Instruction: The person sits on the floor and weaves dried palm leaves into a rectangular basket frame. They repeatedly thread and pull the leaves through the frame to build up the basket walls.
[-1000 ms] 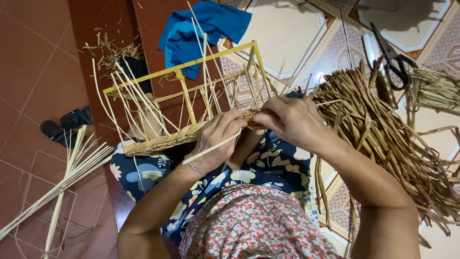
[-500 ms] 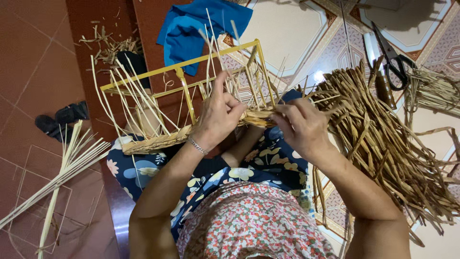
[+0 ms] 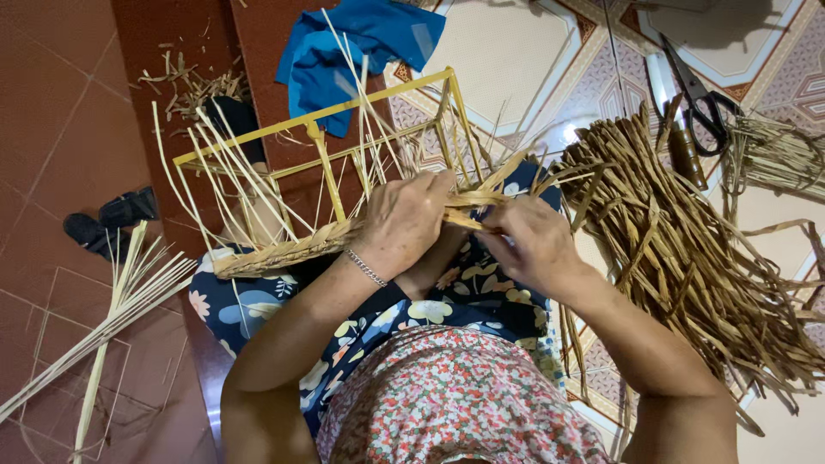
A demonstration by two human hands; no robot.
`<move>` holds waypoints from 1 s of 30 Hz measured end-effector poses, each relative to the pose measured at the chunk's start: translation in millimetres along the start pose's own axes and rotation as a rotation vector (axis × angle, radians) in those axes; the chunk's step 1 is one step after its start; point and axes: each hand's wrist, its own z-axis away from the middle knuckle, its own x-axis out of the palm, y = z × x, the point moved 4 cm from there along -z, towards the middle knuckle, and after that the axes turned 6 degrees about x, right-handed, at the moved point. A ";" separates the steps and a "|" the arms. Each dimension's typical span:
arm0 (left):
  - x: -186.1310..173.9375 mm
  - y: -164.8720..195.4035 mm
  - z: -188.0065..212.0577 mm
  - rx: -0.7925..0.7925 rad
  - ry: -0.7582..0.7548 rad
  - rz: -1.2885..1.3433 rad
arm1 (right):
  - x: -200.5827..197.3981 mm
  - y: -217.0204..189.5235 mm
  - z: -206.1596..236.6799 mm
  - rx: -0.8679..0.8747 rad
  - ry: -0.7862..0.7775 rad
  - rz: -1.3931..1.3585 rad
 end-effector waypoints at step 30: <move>-0.9 20.6 11.0 0.206 0.194 0.119 | -44.3 23.5 -60.7 0.252 -0.257 0.100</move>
